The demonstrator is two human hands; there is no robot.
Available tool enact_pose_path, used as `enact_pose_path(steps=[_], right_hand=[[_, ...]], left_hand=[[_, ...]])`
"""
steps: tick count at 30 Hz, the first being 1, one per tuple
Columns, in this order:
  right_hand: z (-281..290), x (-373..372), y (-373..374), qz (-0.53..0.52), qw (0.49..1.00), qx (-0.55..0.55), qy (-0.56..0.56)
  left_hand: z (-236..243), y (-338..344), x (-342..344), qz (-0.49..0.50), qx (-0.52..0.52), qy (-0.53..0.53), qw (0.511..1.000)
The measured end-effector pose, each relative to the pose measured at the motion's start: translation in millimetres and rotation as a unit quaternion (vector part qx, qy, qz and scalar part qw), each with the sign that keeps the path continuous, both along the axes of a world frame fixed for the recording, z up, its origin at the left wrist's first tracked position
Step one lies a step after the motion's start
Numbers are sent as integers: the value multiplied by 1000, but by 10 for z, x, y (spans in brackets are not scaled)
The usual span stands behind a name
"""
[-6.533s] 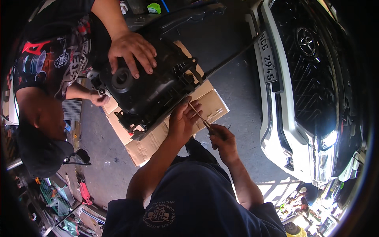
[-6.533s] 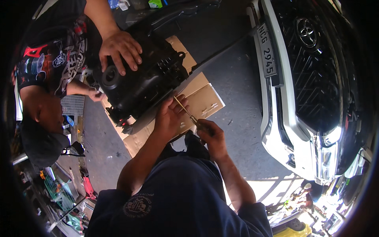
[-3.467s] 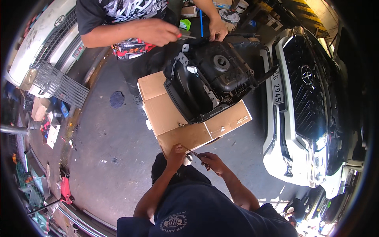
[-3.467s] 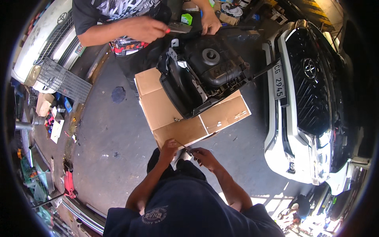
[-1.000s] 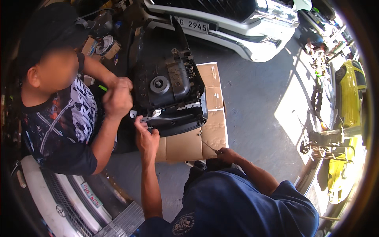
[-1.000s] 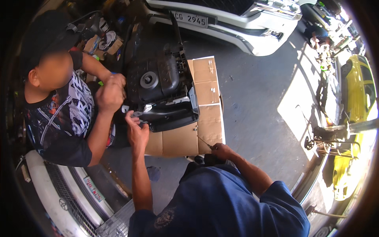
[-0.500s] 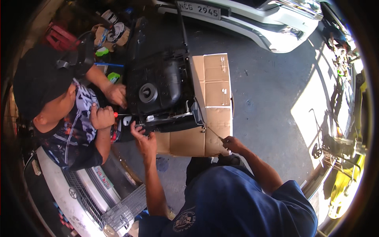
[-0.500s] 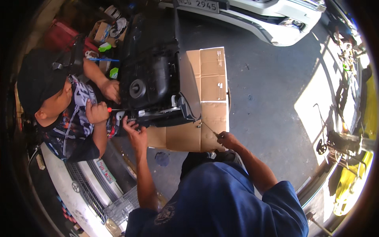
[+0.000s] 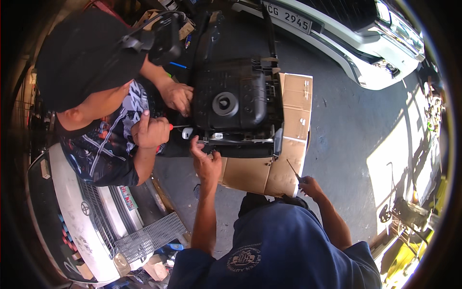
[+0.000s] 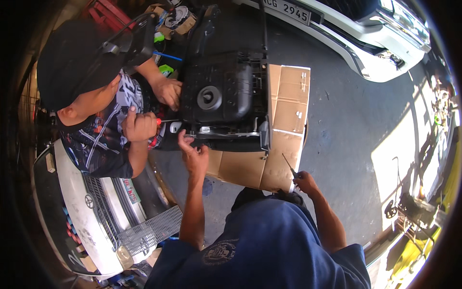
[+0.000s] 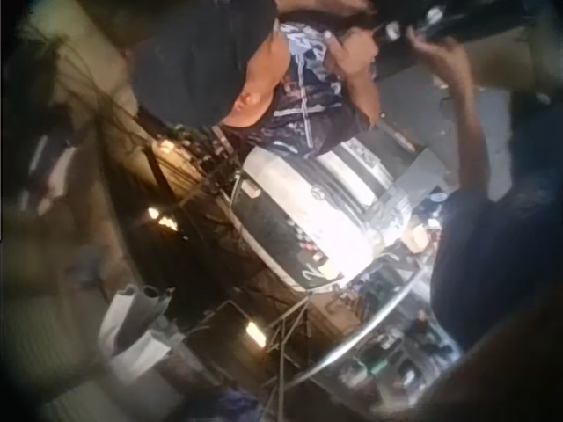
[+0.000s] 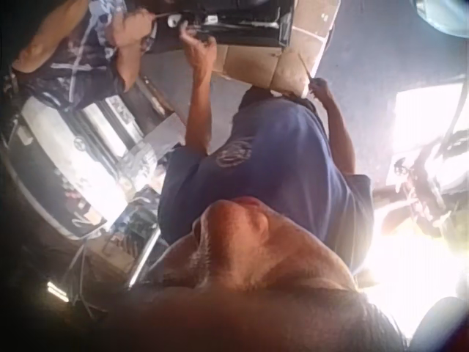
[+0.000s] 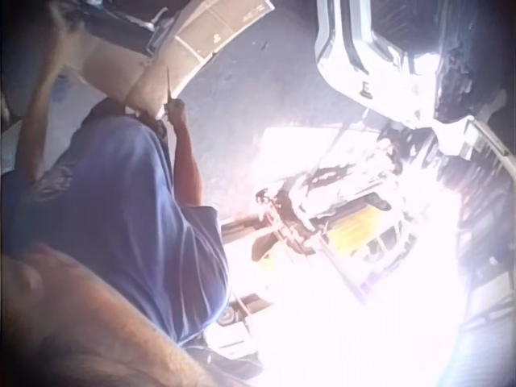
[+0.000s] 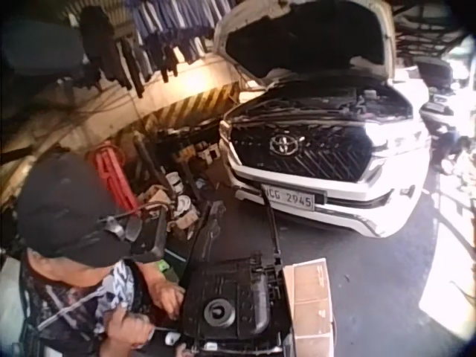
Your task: The person places cardboard on a drum, sets down a car part with a coworker, and disassembles the car part using screwdrivers.
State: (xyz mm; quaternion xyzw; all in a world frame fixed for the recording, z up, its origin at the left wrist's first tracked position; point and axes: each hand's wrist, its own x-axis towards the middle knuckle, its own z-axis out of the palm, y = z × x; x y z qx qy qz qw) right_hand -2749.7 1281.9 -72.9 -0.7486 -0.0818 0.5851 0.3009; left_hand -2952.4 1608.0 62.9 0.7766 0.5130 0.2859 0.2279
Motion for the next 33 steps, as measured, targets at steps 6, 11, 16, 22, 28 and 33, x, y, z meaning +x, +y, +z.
enact_pose_path(steps=[6,11,16,22,28,33], right_hand=[[154,-195,160,-10,1000,-10,-20],[266,-411,178,-41,999,-9,-30],[460,-581,304,-58,997,-18,-37],[552,-687,329,-71,997,-5,-43],[535,-736,316,-78,995,-11,-66],[426,-745,334,-77,995,-17,-63]], left_hand=[[-31,-7,-61,-40,-11,-38,998],[-5,-13,-69,-56,-53,-64,995],[124,10,-106,-58,-85,-81,991],[176,31,-112,-87,-129,-80,985],[183,53,-107,-90,-167,-76,979],[123,92,-126,-88,-169,-69,979]])
